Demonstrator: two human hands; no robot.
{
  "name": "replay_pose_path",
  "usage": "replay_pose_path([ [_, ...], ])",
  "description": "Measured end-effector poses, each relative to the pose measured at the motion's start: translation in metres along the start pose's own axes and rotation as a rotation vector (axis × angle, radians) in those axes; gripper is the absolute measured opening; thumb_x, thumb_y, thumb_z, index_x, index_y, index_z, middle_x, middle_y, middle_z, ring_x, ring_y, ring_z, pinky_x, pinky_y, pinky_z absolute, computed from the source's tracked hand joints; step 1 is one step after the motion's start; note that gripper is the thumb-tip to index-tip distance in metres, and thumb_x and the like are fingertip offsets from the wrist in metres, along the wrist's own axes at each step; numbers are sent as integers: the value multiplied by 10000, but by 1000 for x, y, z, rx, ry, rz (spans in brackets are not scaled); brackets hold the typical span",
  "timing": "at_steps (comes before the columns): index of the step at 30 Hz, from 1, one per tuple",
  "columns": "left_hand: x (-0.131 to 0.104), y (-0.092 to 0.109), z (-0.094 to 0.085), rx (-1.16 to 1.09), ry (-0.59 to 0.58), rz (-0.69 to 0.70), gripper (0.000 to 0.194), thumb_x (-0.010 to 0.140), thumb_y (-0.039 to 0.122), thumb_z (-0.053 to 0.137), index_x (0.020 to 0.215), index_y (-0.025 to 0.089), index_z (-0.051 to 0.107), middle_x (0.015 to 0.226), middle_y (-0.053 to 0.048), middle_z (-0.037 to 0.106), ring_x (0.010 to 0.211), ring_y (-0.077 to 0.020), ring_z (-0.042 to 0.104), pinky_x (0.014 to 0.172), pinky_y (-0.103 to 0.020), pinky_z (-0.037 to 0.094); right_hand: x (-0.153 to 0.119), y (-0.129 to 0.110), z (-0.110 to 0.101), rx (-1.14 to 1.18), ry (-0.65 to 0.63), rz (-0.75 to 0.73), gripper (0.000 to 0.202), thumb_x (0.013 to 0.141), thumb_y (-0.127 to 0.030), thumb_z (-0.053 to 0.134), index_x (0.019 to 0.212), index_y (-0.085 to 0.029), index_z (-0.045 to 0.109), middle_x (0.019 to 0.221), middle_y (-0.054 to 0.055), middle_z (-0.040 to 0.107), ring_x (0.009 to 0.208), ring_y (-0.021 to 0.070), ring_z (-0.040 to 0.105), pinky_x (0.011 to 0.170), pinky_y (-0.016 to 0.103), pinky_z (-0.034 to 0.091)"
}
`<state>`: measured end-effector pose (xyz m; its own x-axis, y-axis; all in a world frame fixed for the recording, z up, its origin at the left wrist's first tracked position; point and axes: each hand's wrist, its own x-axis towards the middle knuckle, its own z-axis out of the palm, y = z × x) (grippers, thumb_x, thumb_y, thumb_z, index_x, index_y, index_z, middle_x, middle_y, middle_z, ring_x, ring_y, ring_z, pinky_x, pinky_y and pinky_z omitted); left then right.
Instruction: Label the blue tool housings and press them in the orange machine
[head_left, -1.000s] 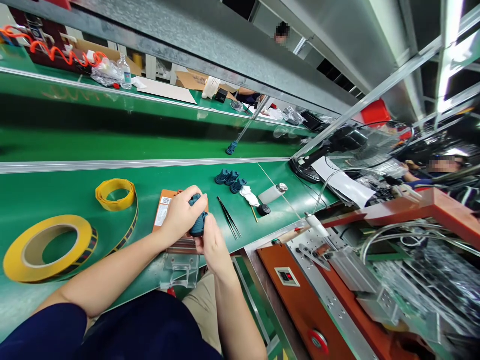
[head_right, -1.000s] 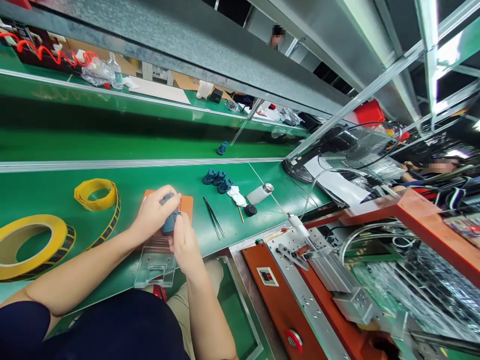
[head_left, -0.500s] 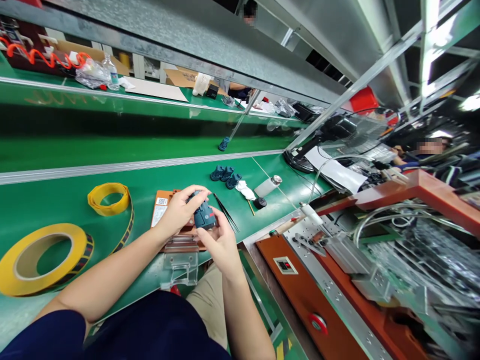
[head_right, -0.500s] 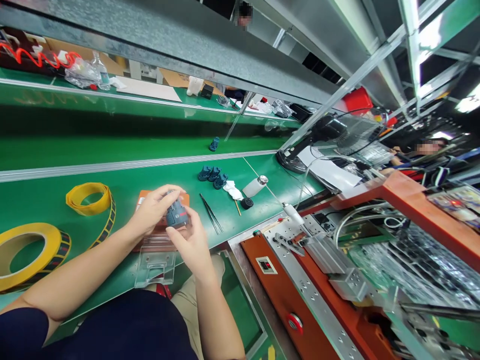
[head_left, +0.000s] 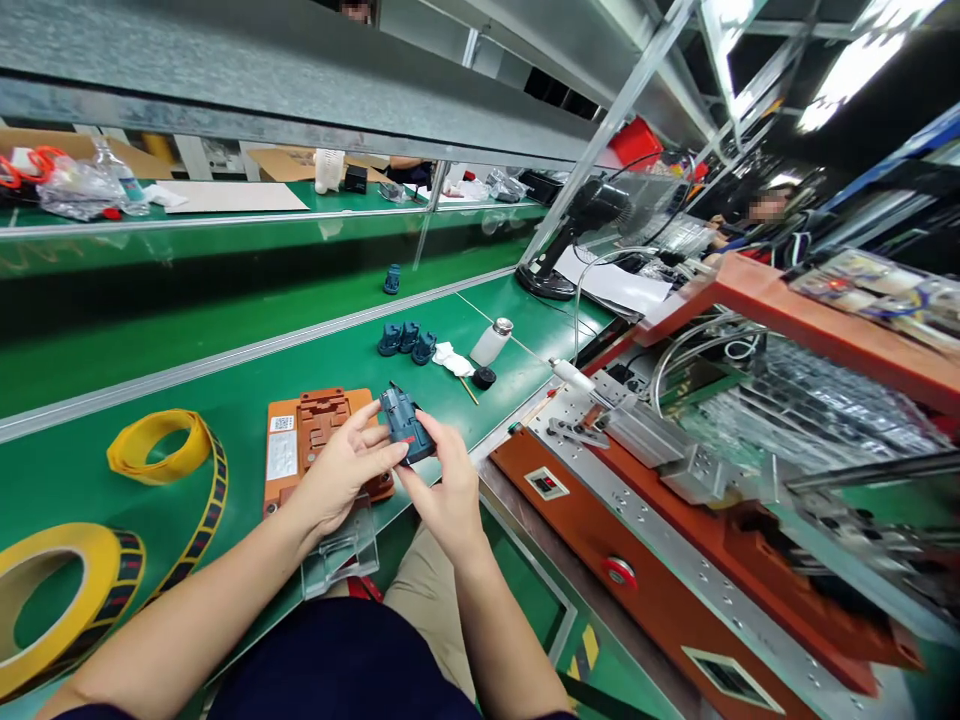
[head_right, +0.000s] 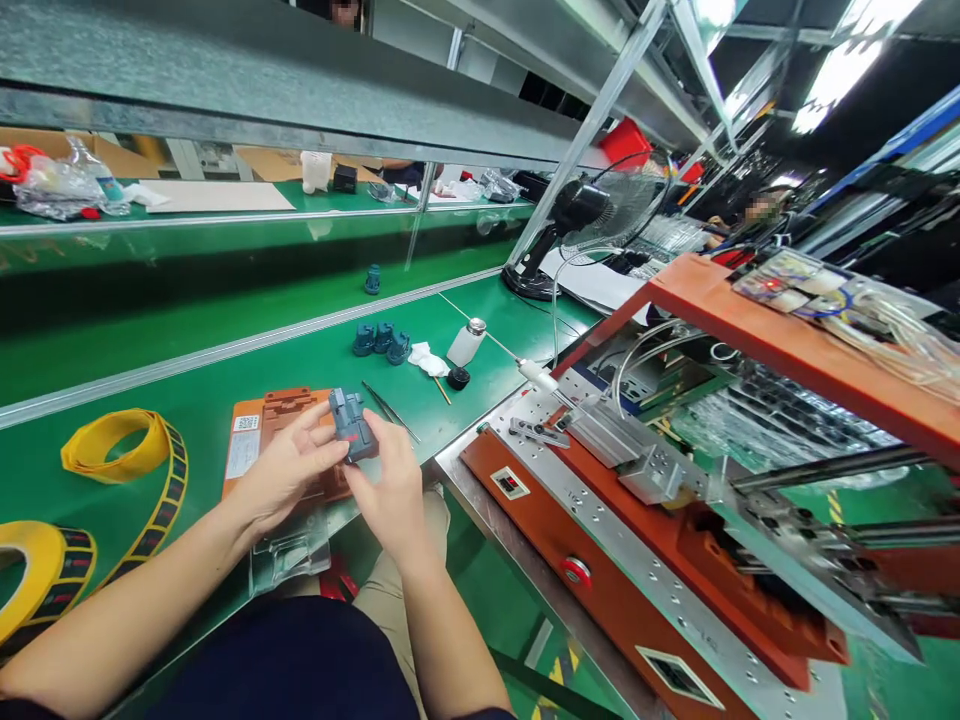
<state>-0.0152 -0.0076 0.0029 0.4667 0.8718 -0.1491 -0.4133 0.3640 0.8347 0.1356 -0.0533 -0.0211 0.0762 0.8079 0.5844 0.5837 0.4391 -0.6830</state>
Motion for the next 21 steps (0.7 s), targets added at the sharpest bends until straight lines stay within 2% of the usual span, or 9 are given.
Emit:
replay_pose_path([
  [8,-1,-22,18,44,-12,-11,655,750,299,854,1329,149,586,1269,-142,700,1183,-266,654,1018,-332,491,-19,6,-12,-166,0,-84,655,902,-81,564,1508,-263,397,1217,118,585,1117,258,597,937,417,563],
  [11,-1,-29,29,104,5,-108,627,758,346,845,1313,171,609,1298,-118,690,1194,-260,649,973,-298,519,-32,8,-23,-212,-25,-60,642,898,-100,582,1500,-245,411,1212,122,578,1116,254,591,951,405,562],
  [13,4,-33,38,149,-11,-204,618,741,372,856,1286,191,628,1293,-99,695,1170,-256,663,909,-274,547,-41,14,-35,-230,-33,-32,629,899,-185,652,1486,-223,428,1218,128,575,1114,255,593,960,399,562],
  [17,22,-45,66,259,-130,-385,648,687,392,892,1260,215,648,1273,-86,709,1142,-261,679,842,-270,570,-64,30,-75,-168,7,17,689,881,-454,736,1460,-213,451,1206,119,602,1043,227,633,897,353,582],
  [19,29,-53,84,327,-228,-425,638,709,418,875,1270,216,648,1292,-90,699,1174,-265,663,881,-286,561,-80,36,-105,-158,101,41,583,920,-447,694,1420,-224,494,1171,99,638,963,196,652,847,327,584],
  [21,35,-63,100,419,-316,-432,647,733,449,852,1299,221,639,1313,-92,689,1207,-271,643,939,-311,540,-98,42,-142,-249,298,94,355,970,-339,636,1306,-234,593,1116,76,674,929,181,655,839,324,567],
])
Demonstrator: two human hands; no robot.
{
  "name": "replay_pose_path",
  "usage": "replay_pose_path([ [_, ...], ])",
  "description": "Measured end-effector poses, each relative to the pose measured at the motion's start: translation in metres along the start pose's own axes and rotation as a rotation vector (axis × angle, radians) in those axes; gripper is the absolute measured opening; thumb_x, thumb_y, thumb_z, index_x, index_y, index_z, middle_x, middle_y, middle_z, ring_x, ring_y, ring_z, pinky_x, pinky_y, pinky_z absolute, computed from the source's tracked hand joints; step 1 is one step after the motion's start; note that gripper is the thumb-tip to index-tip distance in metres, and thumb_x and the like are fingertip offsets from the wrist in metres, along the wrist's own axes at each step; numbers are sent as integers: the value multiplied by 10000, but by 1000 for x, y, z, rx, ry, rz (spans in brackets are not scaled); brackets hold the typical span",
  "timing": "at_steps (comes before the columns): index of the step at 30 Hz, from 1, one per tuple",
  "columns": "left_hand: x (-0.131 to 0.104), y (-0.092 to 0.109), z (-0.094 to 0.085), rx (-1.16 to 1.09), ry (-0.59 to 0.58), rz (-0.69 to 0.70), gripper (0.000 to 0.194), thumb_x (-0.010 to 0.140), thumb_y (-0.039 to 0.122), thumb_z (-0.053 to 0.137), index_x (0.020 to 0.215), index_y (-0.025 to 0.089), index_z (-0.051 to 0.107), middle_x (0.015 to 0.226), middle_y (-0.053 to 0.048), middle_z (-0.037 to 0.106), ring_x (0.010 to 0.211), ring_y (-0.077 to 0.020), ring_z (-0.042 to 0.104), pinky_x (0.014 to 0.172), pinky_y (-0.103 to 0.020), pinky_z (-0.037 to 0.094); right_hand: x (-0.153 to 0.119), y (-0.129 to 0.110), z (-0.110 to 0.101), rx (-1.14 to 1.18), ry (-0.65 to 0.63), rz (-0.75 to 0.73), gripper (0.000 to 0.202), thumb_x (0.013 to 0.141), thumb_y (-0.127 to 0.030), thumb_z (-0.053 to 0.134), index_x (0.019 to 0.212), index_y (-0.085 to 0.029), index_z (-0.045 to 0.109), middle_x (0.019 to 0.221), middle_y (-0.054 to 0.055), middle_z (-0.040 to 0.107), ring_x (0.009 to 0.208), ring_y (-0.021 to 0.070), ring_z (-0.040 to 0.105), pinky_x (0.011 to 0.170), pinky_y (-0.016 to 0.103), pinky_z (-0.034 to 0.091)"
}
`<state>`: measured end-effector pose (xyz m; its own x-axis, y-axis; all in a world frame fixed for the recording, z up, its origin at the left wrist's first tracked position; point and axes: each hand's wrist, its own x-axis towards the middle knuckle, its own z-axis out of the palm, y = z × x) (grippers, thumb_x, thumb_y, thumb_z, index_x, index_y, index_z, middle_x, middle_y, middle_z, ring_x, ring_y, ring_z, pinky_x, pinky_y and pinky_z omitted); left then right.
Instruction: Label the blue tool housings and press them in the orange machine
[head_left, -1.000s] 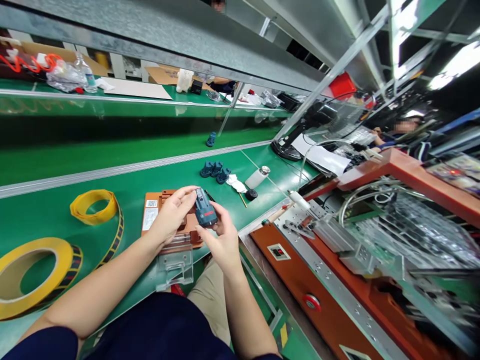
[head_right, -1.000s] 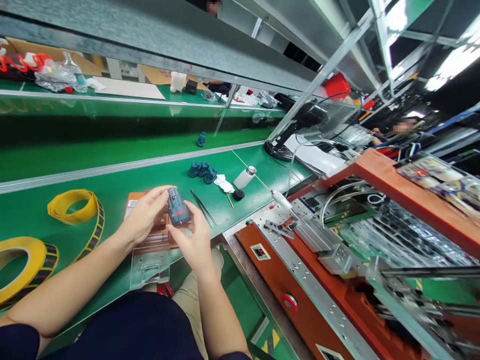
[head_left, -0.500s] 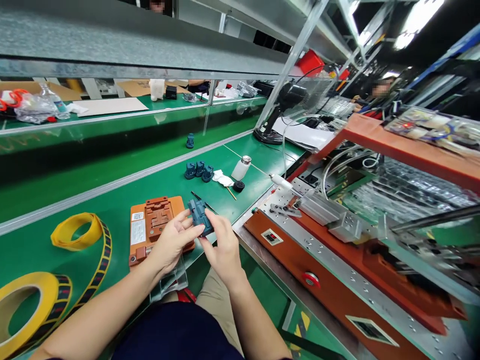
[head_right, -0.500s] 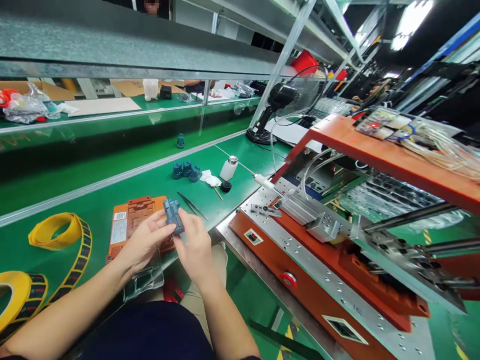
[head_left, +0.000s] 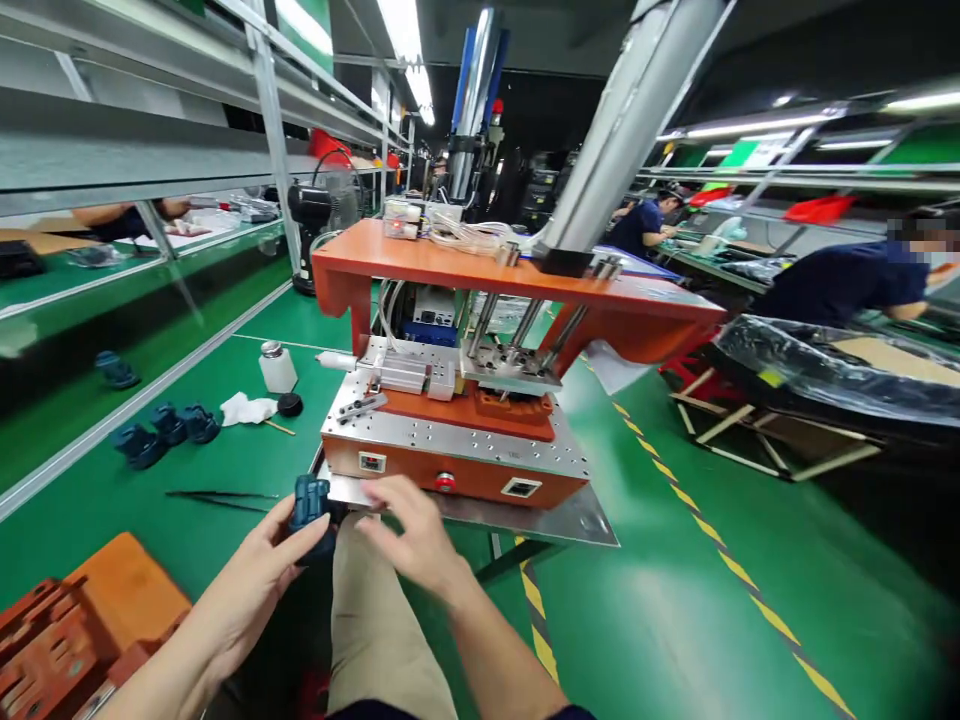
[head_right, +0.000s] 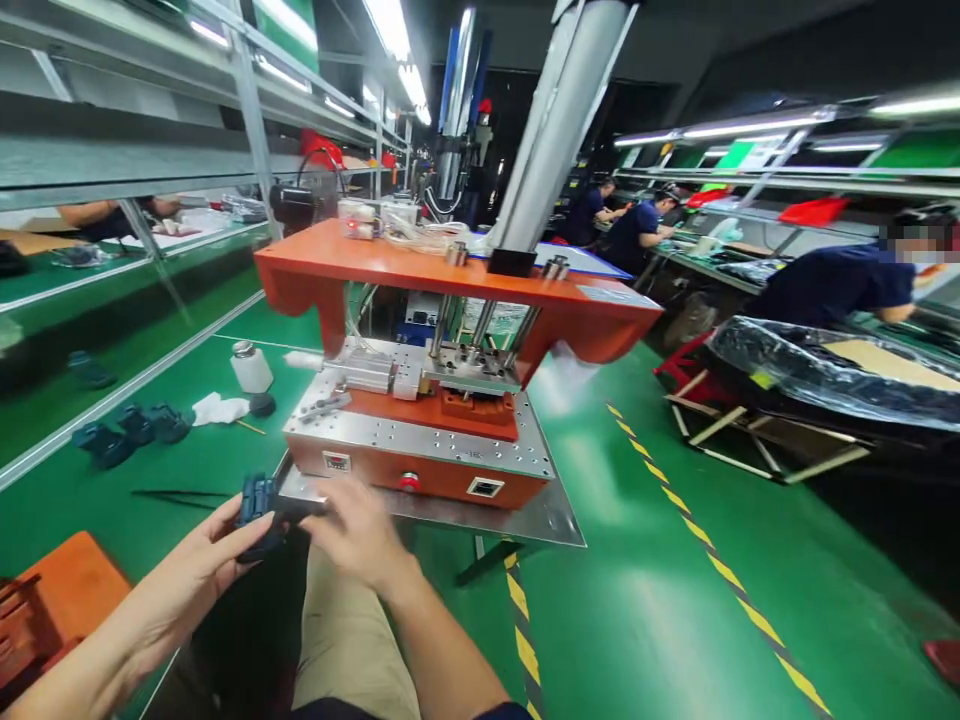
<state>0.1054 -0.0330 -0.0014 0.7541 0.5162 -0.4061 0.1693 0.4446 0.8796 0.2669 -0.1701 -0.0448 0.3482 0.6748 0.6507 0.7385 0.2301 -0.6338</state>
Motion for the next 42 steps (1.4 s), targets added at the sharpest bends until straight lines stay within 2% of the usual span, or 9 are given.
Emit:
replay_pose_path([
  [2,13,-1,11,119,-31,24,692,719,482,850,1321,219,633,1322,-95,686,1228,-284,627,1012,-347,506,-8,17,-41,-190,268,80,175,986,-224,586,1133,-240,679,1041,50,697,962,182,647,870,335,537],
  [5,32,-8,19,316,-75,102,751,670,517,860,1313,194,647,1336,-110,679,1253,-320,606,1109,-419,443,-26,45,-98,-527,577,117,93,964,-195,611,979,-219,700,937,42,696,933,196,625,869,358,494],
  [7,46,-15,19,450,-115,154,755,663,517,852,1311,186,649,1354,-120,666,1277,-338,588,1145,-464,407,-39,62,-122,-689,620,101,75,955,-210,620,942,-211,693,916,44,694,916,205,617,862,369,475],
  [9,58,-23,17,559,-180,215,732,672,497,837,1308,186,651,1364,-127,658,1293,-346,578,1163,-486,383,-50,76,-132,-767,603,81,68,953,-220,619,947,-210,685,920,45,691,923,210,616,868,376,462],
  [15,77,-37,6,746,-270,364,588,727,391,775,1270,192,669,1335,-131,670,1272,-331,591,1154,-470,388,-50,98,-113,-895,750,27,59,937,-249,647,906,-199,652,880,44,665,894,215,616,892,397,429],
  [19,66,-30,4,796,-280,330,567,703,352,800,1227,166,690,1256,-131,707,1175,-319,640,1080,-434,452,-50,108,-105,-971,820,23,142,921,-311,661,844,-193,649,822,47,658,852,226,618,863,408,428],
  [27,65,-21,3,744,-198,273,663,629,344,868,1243,154,702,1221,-126,716,1112,-318,655,1013,-420,488,-64,161,-107,-1011,965,-14,310,824,-491,662,693,-214,612,712,90,629,803,300,617,810,509,429],
  [32,66,-20,3,743,-181,242,639,621,342,864,1220,181,711,1186,-107,728,1082,-312,659,984,-416,501,-58,154,-103,-1001,998,-13,295,799,-477,666,653,-231,592,680,101,614,834,337,599,830,552,394],
  [42,66,-22,5,735,-198,255,573,636,339,833,1162,148,709,1146,-119,729,1055,-307,651,977,-401,479,-49,131,-102,-1058,914,-59,208,887,-382,666,792,-199,640,790,78,653,816,241,600,866,438,436],
])
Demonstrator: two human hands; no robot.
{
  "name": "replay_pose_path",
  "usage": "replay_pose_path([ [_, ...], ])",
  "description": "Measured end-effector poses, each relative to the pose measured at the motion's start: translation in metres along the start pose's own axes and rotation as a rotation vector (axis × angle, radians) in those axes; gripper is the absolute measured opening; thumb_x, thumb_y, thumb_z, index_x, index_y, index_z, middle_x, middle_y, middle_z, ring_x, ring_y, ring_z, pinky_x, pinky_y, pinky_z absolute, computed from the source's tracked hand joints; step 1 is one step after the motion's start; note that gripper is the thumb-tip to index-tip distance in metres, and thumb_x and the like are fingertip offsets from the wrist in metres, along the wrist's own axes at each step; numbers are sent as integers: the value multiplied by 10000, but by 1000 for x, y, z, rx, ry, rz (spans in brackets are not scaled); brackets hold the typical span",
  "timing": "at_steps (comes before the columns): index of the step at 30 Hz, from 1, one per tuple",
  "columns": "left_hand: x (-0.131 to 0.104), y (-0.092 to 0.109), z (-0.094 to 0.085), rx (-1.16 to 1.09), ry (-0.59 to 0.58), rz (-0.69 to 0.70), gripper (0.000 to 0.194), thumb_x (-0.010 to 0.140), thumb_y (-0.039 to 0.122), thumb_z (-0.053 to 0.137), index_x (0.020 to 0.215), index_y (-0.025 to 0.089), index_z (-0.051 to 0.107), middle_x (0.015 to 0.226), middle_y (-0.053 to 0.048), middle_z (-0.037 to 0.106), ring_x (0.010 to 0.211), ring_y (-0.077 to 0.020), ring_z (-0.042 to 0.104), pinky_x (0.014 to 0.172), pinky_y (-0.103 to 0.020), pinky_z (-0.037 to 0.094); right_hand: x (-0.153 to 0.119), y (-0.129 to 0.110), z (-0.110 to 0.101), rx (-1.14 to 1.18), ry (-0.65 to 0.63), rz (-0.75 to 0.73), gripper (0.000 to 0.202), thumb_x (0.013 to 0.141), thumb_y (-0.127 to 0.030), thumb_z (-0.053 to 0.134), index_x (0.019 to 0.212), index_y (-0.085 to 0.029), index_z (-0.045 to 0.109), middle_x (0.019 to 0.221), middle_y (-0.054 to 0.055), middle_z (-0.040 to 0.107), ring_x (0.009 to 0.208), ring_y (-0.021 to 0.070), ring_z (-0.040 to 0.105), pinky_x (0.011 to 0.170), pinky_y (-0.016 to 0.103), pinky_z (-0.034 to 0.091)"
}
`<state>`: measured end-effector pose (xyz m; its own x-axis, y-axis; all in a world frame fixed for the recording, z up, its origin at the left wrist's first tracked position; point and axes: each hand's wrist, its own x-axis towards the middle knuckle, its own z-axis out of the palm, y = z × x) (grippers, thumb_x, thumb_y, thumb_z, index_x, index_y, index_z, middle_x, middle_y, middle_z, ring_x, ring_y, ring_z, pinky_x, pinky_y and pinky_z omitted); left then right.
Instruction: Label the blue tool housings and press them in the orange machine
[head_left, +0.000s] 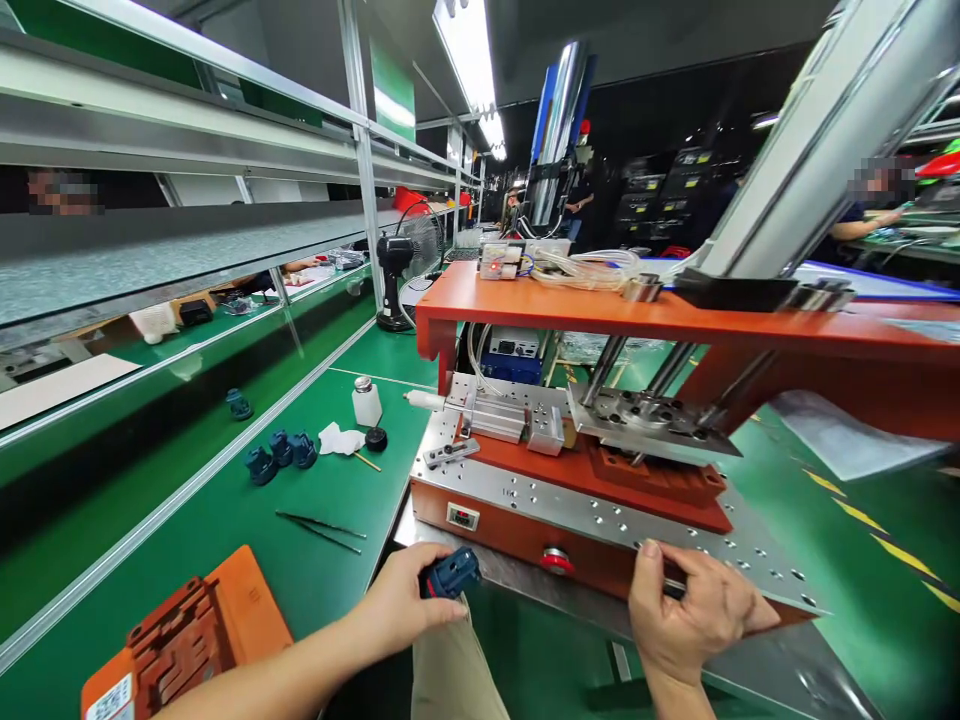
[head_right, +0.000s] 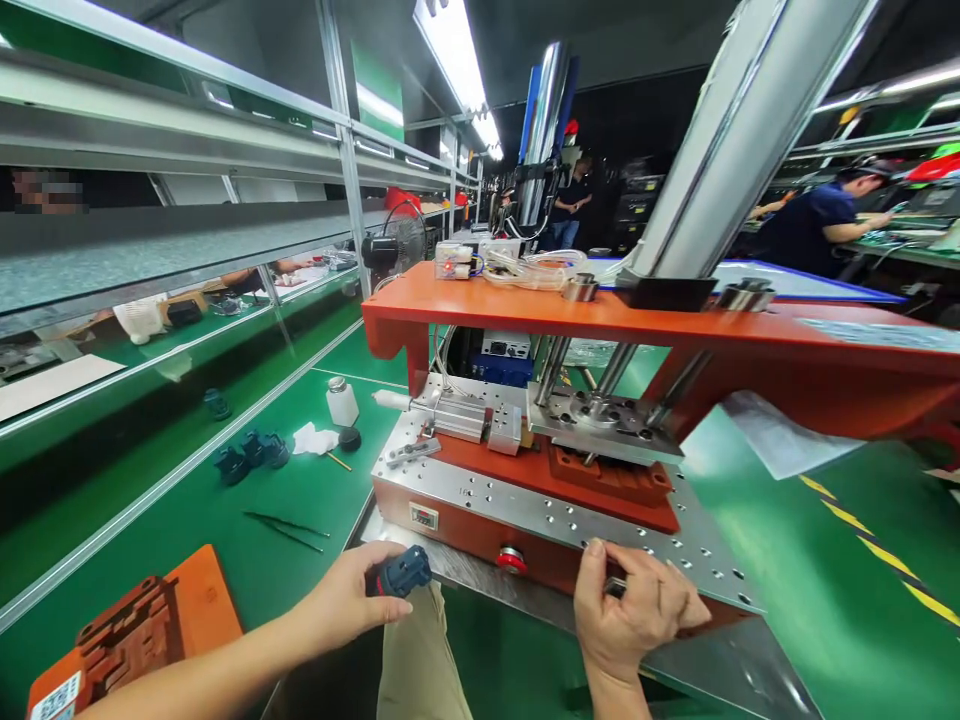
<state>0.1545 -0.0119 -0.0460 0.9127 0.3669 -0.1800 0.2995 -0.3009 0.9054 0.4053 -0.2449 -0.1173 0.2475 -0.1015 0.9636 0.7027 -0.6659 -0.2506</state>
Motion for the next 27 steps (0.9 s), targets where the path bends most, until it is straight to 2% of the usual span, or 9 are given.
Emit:
replay_pose_path([
  [12,5,-16,3,-7,20,49,544,670,319,805,1190,193,707,1215,-114,728,1147,-331,652,1048,-417,457,7,-12,-7,6,-64,49,146,922,-341,631,862,-207,634,821,49,656,827,228,616,922,468,446],
  [16,3,-10,2,12,20,59,488,679,307,797,1149,196,727,1158,-106,745,1088,-321,672,1000,-412,483,7,-12,-9,5,-51,15,112,912,-311,648,871,-209,629,838,51,654,848,228,604,909,457,447],
  [27,-1,-1,-1,39,25,10,527,657,310,823,1159,188,722,1187,-113,734,1093,-315,658,1004,-428,473,-5,-1,-1,27,3,4,129,874,-307,697,836,-197,641,821,67,649,848,245,608,890,482,445],
])
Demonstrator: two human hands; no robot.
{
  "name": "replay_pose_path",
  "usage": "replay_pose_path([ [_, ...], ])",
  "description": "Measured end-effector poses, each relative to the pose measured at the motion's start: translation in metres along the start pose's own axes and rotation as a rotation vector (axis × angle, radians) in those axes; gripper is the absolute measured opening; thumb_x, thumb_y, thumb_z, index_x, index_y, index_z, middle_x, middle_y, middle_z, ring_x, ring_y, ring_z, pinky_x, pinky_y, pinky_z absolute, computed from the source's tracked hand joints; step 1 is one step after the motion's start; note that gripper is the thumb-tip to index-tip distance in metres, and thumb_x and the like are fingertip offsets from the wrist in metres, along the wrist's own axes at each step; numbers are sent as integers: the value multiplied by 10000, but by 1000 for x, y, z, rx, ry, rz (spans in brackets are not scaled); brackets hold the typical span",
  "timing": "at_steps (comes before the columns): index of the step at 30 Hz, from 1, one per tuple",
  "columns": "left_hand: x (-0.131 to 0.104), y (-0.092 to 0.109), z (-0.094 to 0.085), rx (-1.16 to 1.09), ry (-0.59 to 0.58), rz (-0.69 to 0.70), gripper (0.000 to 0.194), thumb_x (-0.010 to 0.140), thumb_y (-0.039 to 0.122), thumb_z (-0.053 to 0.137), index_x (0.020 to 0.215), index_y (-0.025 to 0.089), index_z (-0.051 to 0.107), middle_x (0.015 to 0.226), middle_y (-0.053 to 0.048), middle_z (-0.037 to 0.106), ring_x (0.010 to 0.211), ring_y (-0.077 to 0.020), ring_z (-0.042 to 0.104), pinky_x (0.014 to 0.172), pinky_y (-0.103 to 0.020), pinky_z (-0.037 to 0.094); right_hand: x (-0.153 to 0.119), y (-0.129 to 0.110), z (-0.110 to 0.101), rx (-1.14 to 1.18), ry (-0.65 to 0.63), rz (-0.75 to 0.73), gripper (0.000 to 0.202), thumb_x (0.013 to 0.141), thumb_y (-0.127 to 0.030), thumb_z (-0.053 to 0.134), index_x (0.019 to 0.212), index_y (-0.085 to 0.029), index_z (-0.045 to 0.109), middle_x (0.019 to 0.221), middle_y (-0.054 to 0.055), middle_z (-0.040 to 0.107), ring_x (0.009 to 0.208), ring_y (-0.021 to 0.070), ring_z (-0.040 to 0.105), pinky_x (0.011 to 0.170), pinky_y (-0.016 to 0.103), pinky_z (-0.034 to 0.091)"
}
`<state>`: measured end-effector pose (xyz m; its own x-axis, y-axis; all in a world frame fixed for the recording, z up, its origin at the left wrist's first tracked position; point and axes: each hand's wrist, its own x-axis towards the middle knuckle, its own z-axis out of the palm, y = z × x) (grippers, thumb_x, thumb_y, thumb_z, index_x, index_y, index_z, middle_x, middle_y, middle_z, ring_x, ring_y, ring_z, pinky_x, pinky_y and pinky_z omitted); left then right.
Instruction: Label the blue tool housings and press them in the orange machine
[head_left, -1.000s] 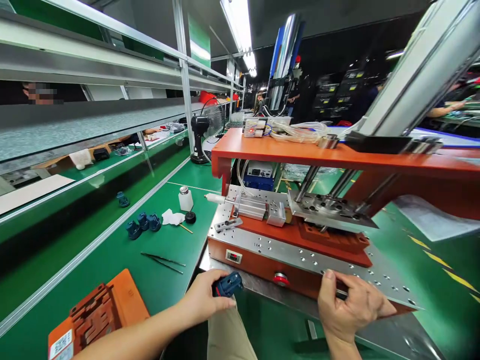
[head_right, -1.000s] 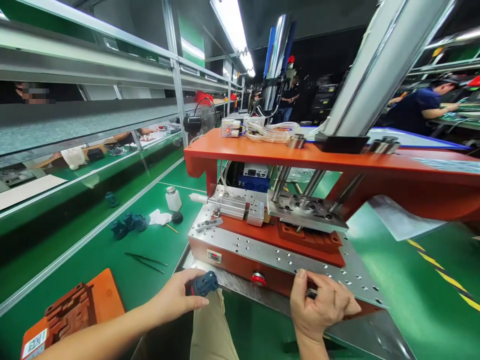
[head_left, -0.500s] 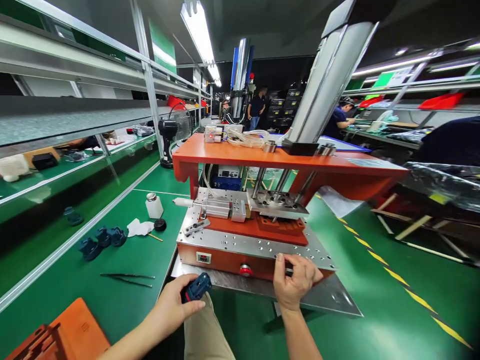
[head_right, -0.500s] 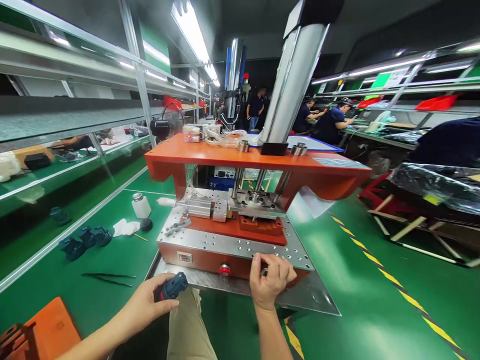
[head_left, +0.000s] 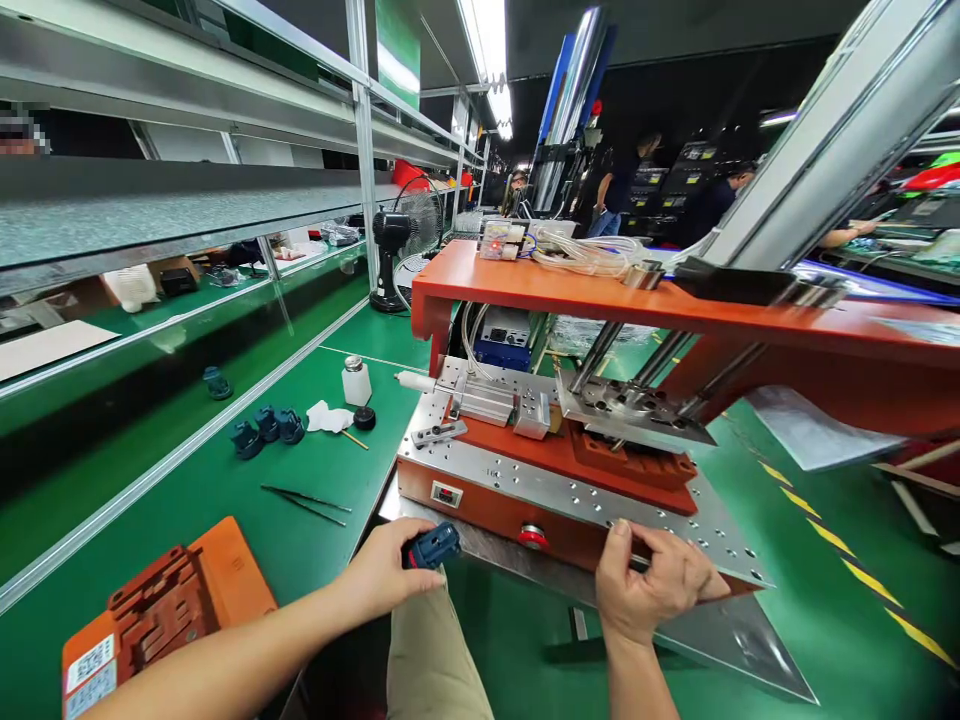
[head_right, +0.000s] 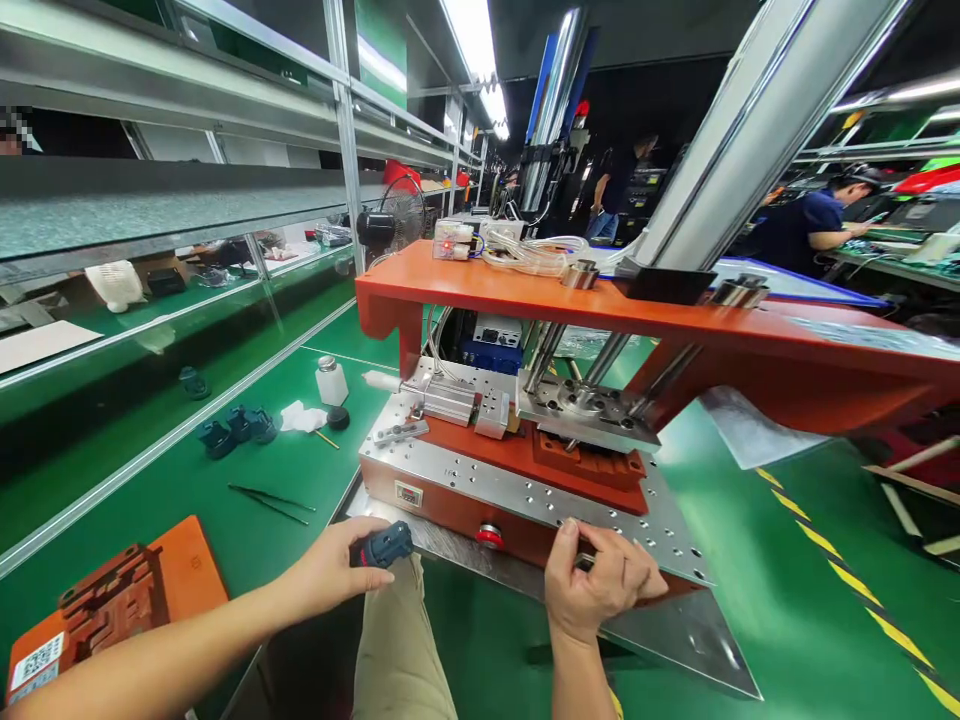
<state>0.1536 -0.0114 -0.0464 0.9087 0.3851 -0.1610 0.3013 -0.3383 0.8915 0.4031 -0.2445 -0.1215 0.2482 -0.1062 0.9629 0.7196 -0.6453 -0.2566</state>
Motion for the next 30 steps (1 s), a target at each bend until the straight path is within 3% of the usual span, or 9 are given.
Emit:
replay_pose_path([
  [9,2,-8,3,-34,52,15,497,647,308,826,1132,231,743,1172,-85,757,1112,-331,678,1036,-444,486,7,-13,-5,-11,-73,71,107,906,-301,647,859,-209,619,842,57,649,847,237,609,924,502,448],
  [20,9,-18,3,-4,84,5,578,604,478,840,1101,197,751,1165,-117,762,1114,-364,690,1053,-476,493,17,-22,-9,32,-78,69,13,924,-220,616,919,-216,603,871,40,620,864,209,563,947,460,408],
  [30,4,-21,6,94,27,-15,543,688,413,801,1179,201,706,1214,-80,743,1135,-309,678,1045,-433,500,9,-16,-8,22,-53,64,55,904,-252,666,904,-215,625,877,35,634,877,205,581,953,463,440],
])
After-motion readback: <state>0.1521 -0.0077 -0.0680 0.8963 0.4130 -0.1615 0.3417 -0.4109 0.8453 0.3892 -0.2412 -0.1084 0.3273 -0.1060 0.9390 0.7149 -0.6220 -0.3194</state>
